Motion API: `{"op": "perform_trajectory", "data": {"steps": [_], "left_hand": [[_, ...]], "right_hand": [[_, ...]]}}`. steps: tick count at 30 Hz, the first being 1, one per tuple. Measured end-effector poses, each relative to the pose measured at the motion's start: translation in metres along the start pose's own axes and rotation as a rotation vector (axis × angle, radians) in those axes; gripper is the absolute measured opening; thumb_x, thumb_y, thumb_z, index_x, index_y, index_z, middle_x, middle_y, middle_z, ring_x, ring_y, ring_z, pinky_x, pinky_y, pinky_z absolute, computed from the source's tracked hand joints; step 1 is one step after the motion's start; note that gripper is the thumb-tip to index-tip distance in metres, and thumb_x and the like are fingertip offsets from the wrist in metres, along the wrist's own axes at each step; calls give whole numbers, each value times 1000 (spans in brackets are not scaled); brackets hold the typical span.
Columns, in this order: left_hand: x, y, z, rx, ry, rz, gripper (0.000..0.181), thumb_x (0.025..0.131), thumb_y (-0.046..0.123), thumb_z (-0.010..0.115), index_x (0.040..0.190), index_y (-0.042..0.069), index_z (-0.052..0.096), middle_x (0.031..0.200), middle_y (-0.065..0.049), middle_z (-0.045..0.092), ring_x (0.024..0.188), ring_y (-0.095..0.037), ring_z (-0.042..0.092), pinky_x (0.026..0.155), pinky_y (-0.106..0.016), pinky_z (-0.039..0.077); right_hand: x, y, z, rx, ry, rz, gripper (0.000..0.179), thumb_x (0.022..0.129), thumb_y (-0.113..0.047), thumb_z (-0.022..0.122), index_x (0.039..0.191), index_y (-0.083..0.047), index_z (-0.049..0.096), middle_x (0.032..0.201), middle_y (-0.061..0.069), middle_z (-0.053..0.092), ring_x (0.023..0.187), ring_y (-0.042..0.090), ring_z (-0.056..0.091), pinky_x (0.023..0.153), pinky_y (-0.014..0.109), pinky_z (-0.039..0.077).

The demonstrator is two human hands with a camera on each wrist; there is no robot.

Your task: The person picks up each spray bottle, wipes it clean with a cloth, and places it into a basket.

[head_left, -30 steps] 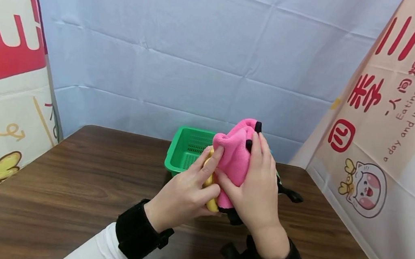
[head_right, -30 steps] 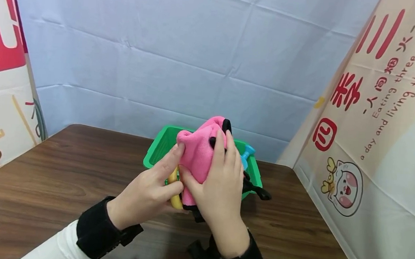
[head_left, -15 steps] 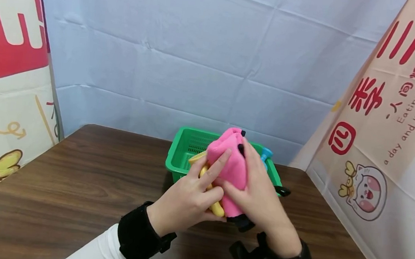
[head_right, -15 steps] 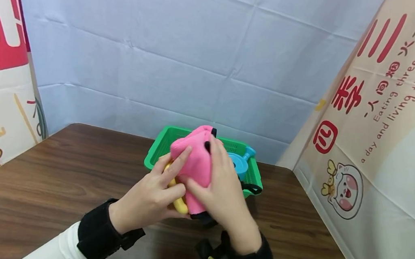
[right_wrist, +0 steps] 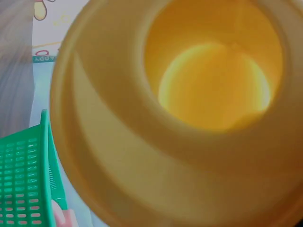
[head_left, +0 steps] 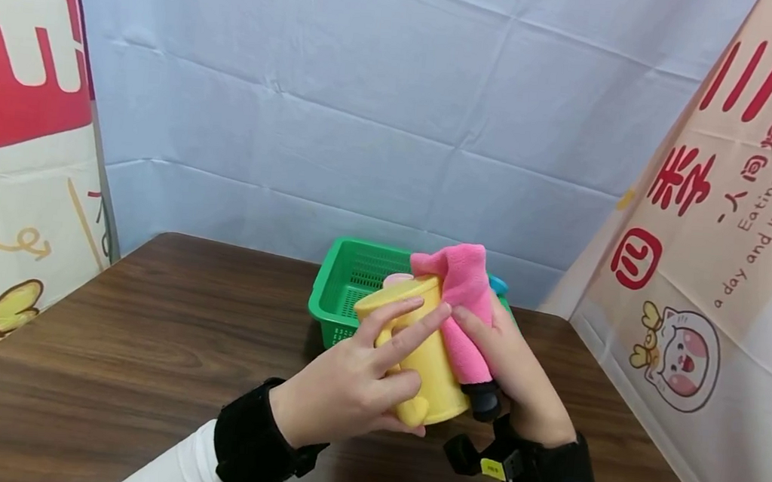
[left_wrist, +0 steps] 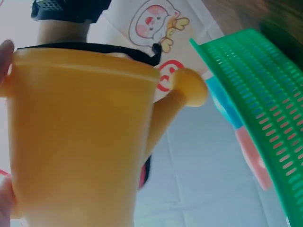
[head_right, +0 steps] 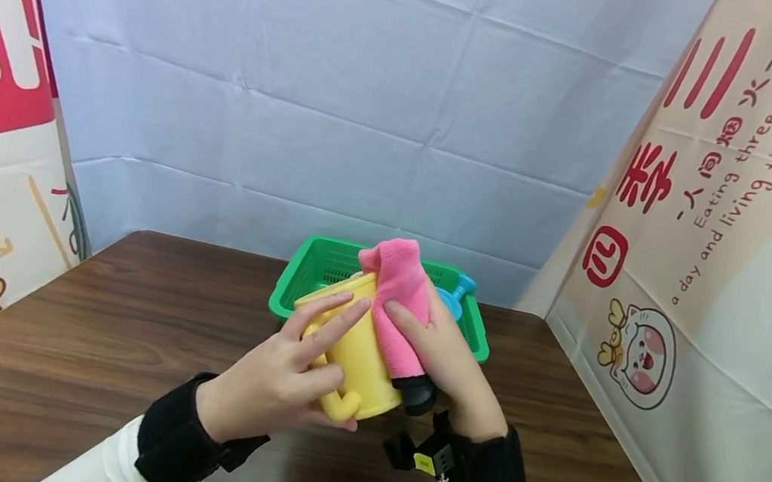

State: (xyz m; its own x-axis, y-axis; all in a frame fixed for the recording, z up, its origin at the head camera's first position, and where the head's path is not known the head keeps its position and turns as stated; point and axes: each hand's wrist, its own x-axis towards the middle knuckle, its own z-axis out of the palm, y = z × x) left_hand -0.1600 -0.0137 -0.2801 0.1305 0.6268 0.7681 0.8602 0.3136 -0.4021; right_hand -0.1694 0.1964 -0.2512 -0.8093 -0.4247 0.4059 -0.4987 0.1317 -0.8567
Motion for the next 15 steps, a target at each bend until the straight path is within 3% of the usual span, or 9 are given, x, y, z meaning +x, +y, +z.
{"op": "perform_trajectory", "data": {"steps": [4,7,9,11,15], "left_hand": [[-3,-7,5,-42,112,-60,48,70,47,78,69,10,47,132,-24,46,123,-41,39,104,-43,33],[-8,-15,10,-128,238,-196,50,71,47,77,68,9,46,128,-24,51,122,-43,41,101,-47,36],[-11,-19,12,-216,328,-342,50,72,50,73,69,8,47,127,-24,52,124,-40,41,101,-48,35],[-15,-22,12,-335,421,-525,49,74,52,70,71,7,48,130,-21,51,127,-38,38,99,-45,38],[-23,-29,9,-642,615,-877,46,77,45,66,76,2,49,137,-11,47,125,-24,43,91,-31,42]], "right_hand": [[-5,-5,2,-140,172,-35,44,92,-10,55,134,-12,41,112,11,53,89,23,59,74,32,53],[-8,-11,7,-201,346,-87,45,88,-4,60,130,-10,47,111,8,54,92,22,57,76,26,52],[-10,-14,9,-173,474,-153,39,86,-3,60,124,-7,52,108,8,56,90,20,56,75,23,50],[-11,-16,13,-75,618,-238,31,86,-3,59,117,-5,55,104,9,58,88,19,56,75,22,49],[-6,-17,21,189,870,-547,30,82,0,56,112,0,53,103,15,57,91,24,54,79,29,46]]}}
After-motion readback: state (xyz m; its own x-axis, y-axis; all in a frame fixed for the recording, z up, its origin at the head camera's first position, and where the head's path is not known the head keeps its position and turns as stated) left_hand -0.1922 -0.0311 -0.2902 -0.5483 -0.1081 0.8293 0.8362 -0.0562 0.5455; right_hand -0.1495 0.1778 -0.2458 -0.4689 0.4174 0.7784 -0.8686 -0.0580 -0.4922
